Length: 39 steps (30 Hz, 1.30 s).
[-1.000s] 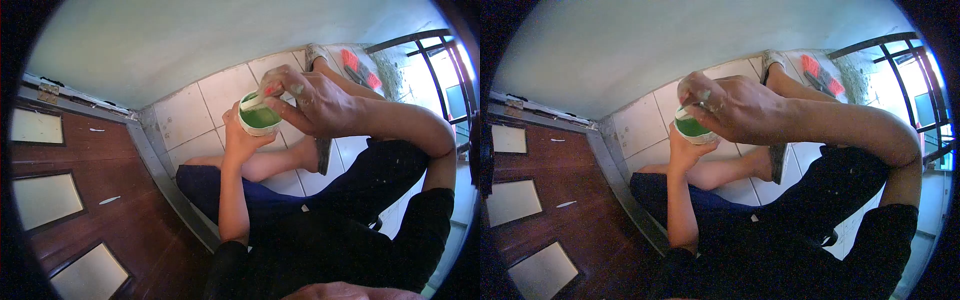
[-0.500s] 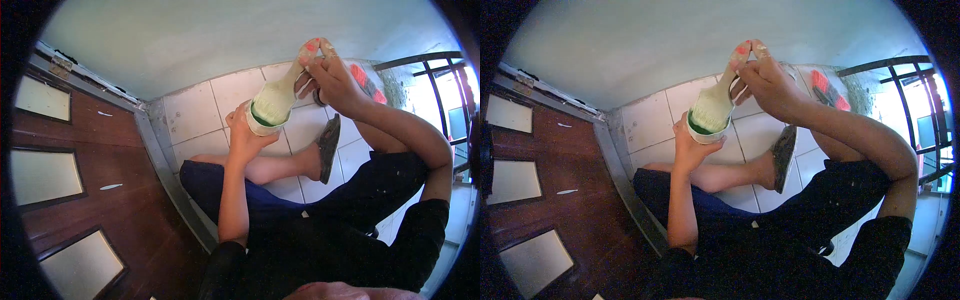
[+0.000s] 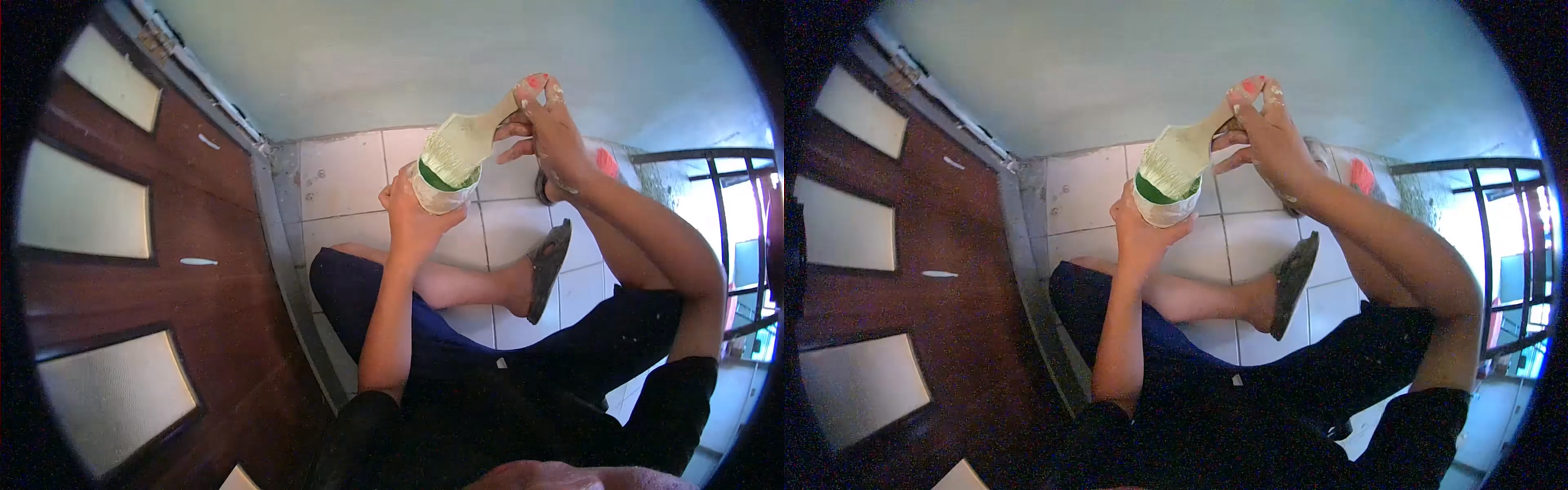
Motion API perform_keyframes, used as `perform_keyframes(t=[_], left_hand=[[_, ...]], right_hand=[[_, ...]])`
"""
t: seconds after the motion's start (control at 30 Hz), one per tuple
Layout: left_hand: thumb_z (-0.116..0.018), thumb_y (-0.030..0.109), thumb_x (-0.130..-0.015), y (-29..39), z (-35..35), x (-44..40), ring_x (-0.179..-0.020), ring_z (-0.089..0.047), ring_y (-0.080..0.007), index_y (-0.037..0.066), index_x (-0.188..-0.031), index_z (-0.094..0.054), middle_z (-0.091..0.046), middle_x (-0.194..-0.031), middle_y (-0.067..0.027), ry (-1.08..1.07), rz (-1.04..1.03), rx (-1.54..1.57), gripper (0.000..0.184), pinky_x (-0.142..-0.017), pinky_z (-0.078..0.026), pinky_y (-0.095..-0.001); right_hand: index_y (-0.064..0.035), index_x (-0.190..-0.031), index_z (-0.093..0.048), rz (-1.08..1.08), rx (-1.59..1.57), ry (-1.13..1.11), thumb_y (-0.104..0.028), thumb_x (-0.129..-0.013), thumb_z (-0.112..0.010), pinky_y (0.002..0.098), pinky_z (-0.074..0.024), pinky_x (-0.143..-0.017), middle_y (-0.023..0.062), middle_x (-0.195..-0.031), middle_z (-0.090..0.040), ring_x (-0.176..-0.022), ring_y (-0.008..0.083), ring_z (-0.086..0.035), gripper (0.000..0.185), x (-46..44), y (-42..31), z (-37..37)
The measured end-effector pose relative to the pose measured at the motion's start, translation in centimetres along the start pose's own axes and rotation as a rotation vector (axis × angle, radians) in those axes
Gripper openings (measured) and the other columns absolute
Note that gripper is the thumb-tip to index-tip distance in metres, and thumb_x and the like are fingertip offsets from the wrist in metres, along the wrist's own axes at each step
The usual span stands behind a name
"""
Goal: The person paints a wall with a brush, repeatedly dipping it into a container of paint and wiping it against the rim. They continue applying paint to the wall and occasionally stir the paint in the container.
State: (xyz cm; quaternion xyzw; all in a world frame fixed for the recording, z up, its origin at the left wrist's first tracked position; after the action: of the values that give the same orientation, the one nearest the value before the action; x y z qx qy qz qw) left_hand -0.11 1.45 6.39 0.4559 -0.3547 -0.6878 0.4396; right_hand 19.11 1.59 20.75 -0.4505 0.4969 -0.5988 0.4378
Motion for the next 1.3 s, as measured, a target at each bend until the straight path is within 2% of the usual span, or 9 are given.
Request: perform_keyframes(t=[0.17, 0.27, 0.33, 0.43, 0.67, 0.77, 0.83, 1.03, 1.3], left_hand=[[-0.092, 0.027, -0.058, -1.7, 2.5, -0.1, -0.113, -0.059, -0.0305, 0.005, -0.125, -0.059, -0.064, -0.116, -0.0126, 0.148, 0.07, -0.013, 0.078, -0.104, -0.032, -0.047], [-0.093, 0.029, -0.057, -2.9, 3.5, -0.2, -0.114, -0.059, -0.0303, 0.005, -0.128, -0.057, -0.065, -0.118, -0.0127, 0.195, 0.089, -0.105, 0.083, -0.106, -0.03, -0.0481], [-0.095, 0.03, -0.058, -3.4, 3.8, -0.2, -0.114, -0.06, -0.0298, 0.005, -0.131, -0.055, -0.065, -0.119, -0.0126, 0.202, 0.098, -0.151, 0.087, -0.107, -0.029, -0.0485], [-0.094, 0.031, -0.058, -3.5, 3.9, -0.4, -0.116, -0.058, -0.0296, 0.005, -0.133, -0.054, -0.064, -0.121, -0.0131, 0.207, 0.081, -0.188, 0.089, -0.107, -0.029, -0.049], [-0.094, 0.032, -0.059, -3.8, 3.7, -0.6, -0.117, -0.058, -0.0303, 0.005, -0.134, -0.053, -0.064, -0.123, -0.0144, 0.158, 0.17, -0.167, 0.09, -0.108, -0.028, -0.0484], [-0.094, 0.032, -0.059, -3.8, 3.5, -0.5, -0.117, -0.058, -0.0306, 0.005, -0.133, -0.053, -0.064, -0.123, -0.0144, 0.159, 0.175, -0.166, 0.089, -0.108, -0.028, -0.0483], [-0.094, 0.032, -0.059, -3.8, 3.4, -0.6, -0.117, -0.059, -0.0306, 0.005, -0.133, -0.053, -0.064, -0.123, -0.0144, 0.159, 0.183, -0.17, 0.089, -0.108, -0.028, -0.0483], [-0.094, 0.032, -0.059, -4.2, 3.8, -0.7, -0.117, -0.058, -0.0302, 0.006, -0.132, -0.054, -0.065, -0.122, -0.0144, 0.209, 0.196, -0.156, 0.088, -0.109, -0.027, -0.0493], [-0.094, 0.031, -0.057, -7.2, 6.0, -1.1, -0.116, -0.057, -0.0354, 0.0, -0.131, -0.052, -0.064, -0.119, -0.0183, 0.354, 0.328, -0.062, 0.091, -0.108, -0.03, -0.0498]], right_hand=[[-0.0029, -0.137, -0.025, -0.008, -0.096, 0.04, -0.027, -0.105, -0.061, 0.0386, -0.0628, -0.064, 0.0208, -0.105, -0.065, -0.078, 0.0252, -0.072, 0.054, -2.3, 2.4, -3.4], [0.0028, -0.136, -0.035, 0.069, -0.074, 0.008, -0.024, -0.102, -0.067, 0.0342, -0.0612, -0.067, 0.0175, -0.103, -0.068, -0.08, 0.022, -0.071, 0.054, -3.3, 4.3, -4.6], [0.0034, -0.128, -0.05, -0.025, -0.172, -0.173, -0.022, -0.099, -0.07, 0.0301, -0.0575, -0.074, 0.0129, -0.104, -0.07, -0.087, 0.0183, -0.07, 0.044, -4.5, 6.2, -4.9], [-0.0008, -0.118, -0.06, 0.0, -0.31, -0.197, -0.019, -0.1, -0.07, 0.0296, -0.0539, -0.08, 0.0089, -0.107, -0.069, -0.094, 0.0159, -0.068, 0.028, -4.8, 7.5, -4.6], [-0.0017, -0.117, -0.061, 0.051, -0.586, -0.032, -0.016, -0.104, -0.062, 0.0298, -0.0505, -0.083, 0.0034, -0.103, -0.066, -0.092, 0.0116, -0.062, 0.02, -4.0, 10.7, -3.8], [-0.0018, -0.116, -0.062, -0.086, -0.729, -0.029, -0.016, -0.104, -0.061, 0.0316, -0.0525, -0.087, 0.006, -0.108, -0.066, -0.1, 0.0144, -0.064, 0.018, -4.7, 13.4, -3.8], [-0.0014, -0.119, -0.06, -0.184, -0.865, 0.021, -0.015, -0.101, -0.065, 0.0373, -0.0546, -0.088, 0.0125, -0.116, -0.066, -0.106, 0.0227, -0.065, 0.023, -4.9, 14.3, -4.3], [-0.0026, -0.117, -0.063, -0.143, -1.039, -0.039, -0.014, -0.1, -0.065, 0.0363, -0.0551, -0.09, 0.0118, -0.116, -0.064, -0.11, 0.0241, -0.062, 0.021, -4.4, 14.3, -5.9], [-0.0012, -0.12, -0.064, -0.002, -0.965, -0.085, -0.017, -0.098, -0.069, 0.0343, -0.056, -0.094, 0.0092, -0.119, -0.066, -0.111, 0.021, -0.063, 0.028, -5.0, 13.7, -8.0]])
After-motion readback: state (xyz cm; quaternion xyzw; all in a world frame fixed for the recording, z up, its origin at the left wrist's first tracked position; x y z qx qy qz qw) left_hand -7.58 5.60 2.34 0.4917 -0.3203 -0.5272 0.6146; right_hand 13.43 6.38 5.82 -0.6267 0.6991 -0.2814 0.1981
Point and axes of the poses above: each hand's wrist, its own x-axis away from the middle knuckle, its own z-axis out of the back of the hand, y = z × x, the point moved 5 cm from there along -x, towards the middle knuckle
